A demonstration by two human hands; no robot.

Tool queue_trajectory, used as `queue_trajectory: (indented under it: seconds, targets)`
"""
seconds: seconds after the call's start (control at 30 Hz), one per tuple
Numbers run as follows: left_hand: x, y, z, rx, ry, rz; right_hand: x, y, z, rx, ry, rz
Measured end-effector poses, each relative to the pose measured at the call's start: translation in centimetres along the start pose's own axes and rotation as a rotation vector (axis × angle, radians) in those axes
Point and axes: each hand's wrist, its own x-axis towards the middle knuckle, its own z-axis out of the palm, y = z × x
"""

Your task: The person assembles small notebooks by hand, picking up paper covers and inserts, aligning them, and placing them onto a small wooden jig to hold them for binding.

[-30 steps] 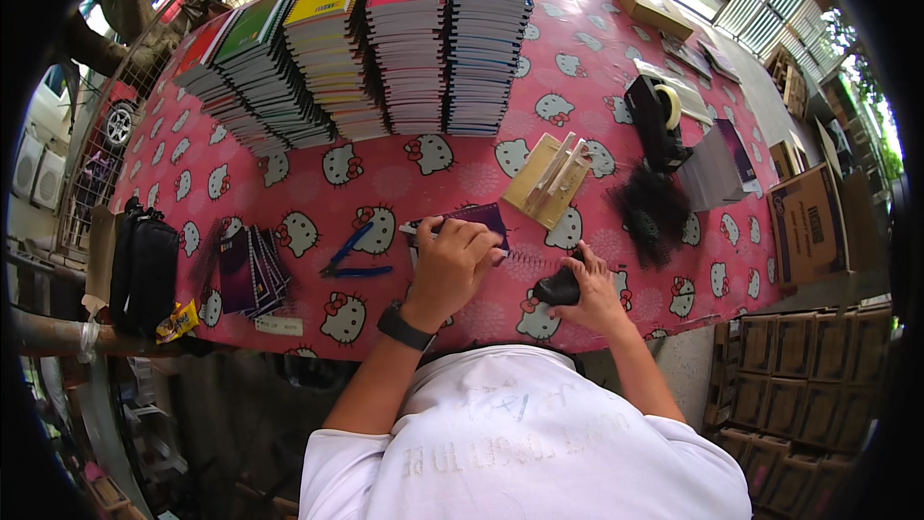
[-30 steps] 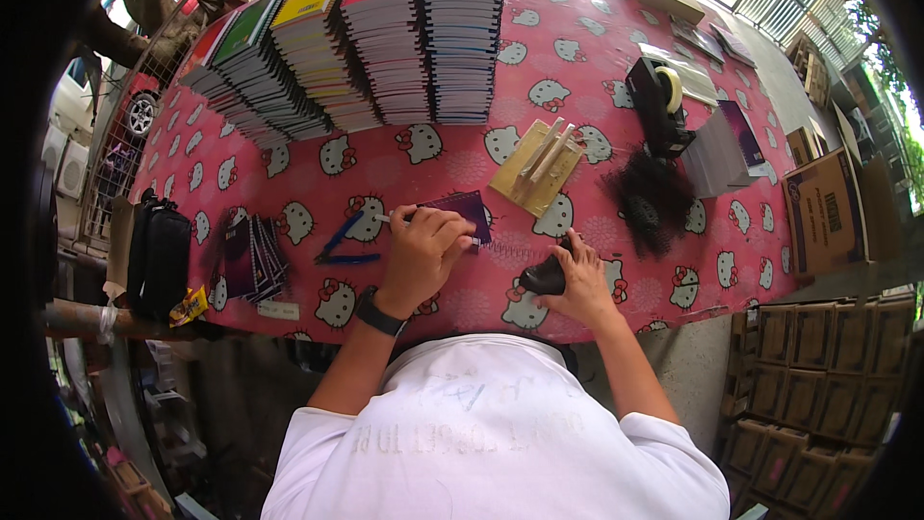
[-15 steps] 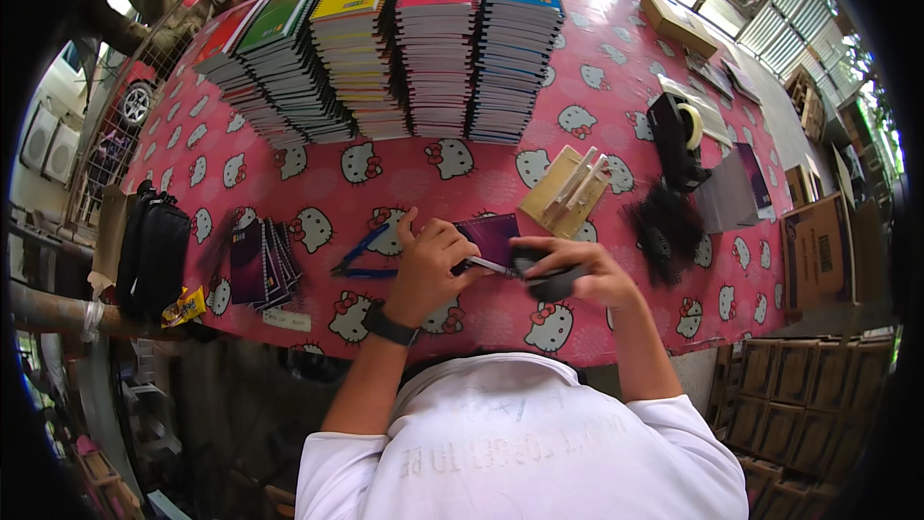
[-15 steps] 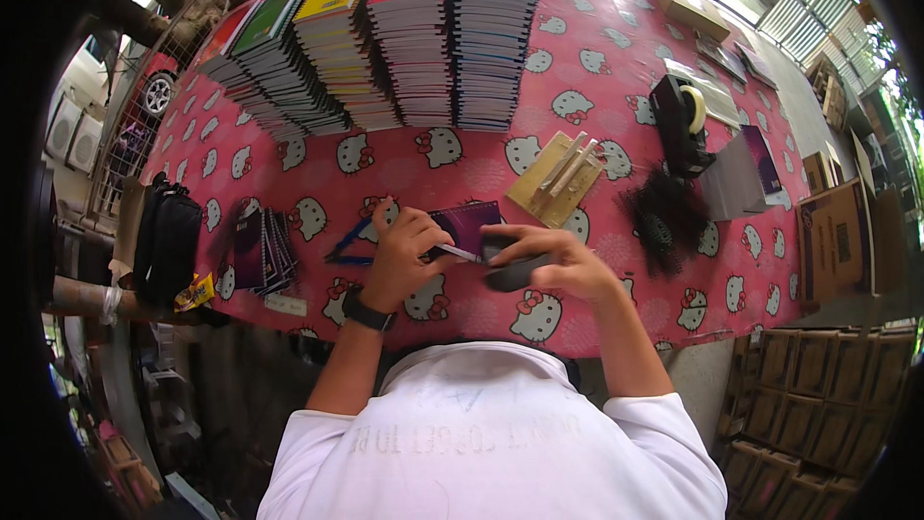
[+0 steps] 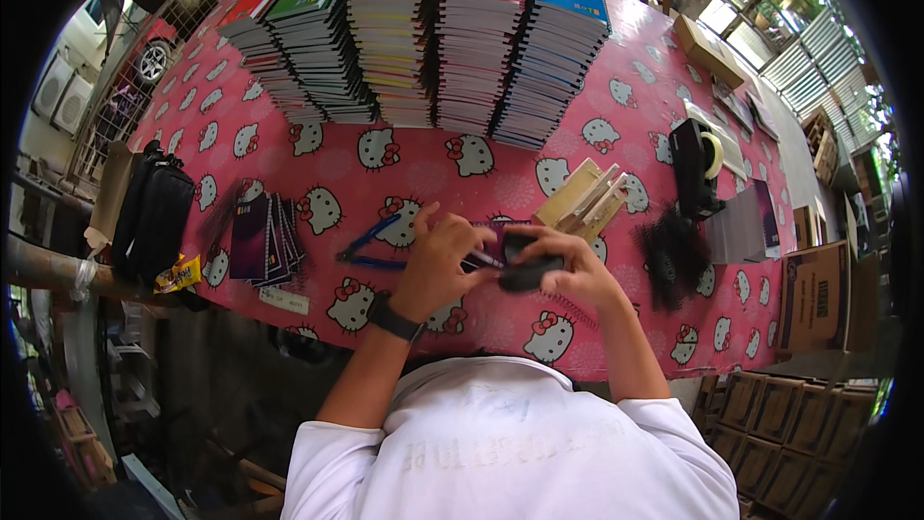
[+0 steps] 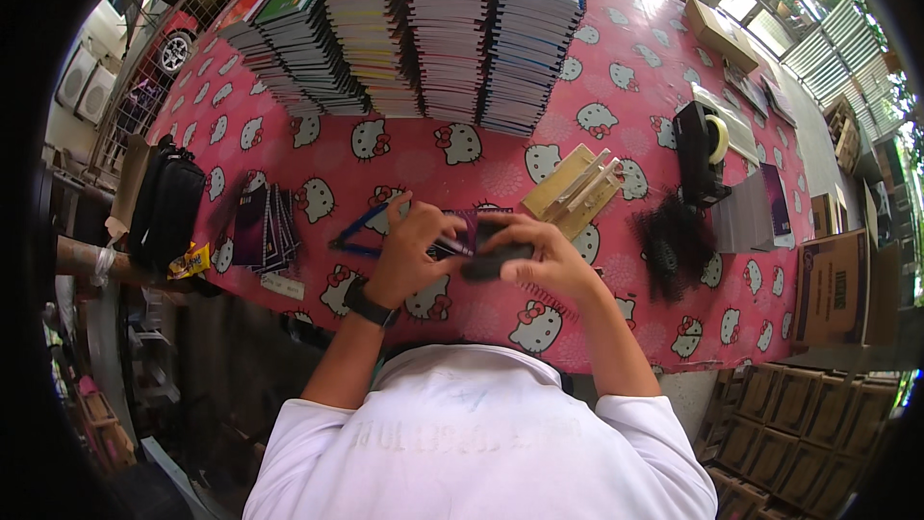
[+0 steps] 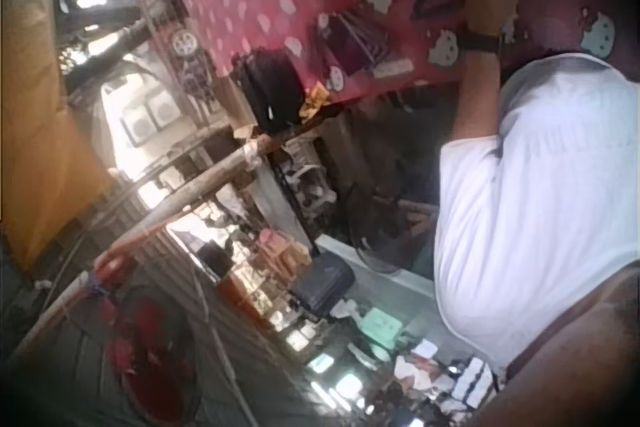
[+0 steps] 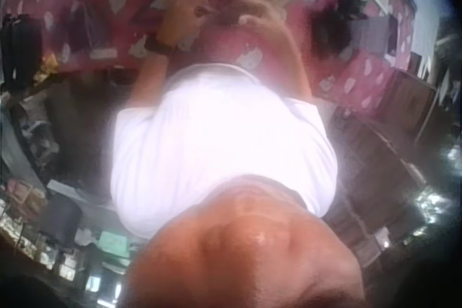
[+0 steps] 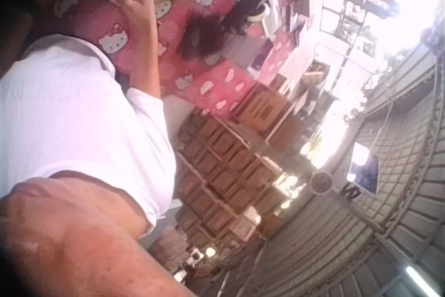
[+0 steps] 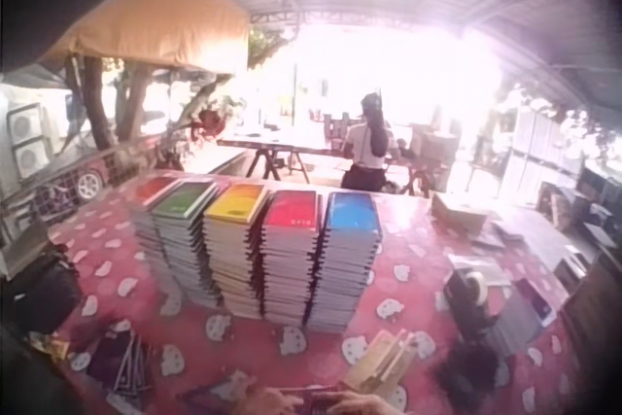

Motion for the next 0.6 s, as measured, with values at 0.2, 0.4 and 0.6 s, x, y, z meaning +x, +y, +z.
queue_trajectory:
  seconds: [0.2,0.4,0.6]
  targets:
    - [-1.0,-3.1,2.8,-0.657,0.261,-0.293,0.3,0.9,0.6,0.243,-0.062,0.119]
    - [-0.4,-3.6,3.8,-0.053,0.203,-0.217,-0.7,2.8,0.2,0.251,0.259,-0.039]
    - [4.2,-4.7,1.8,-0.132,-0.211,-0.578,-0.5,1.5,-0.8,0.248,0.329,-0.082]
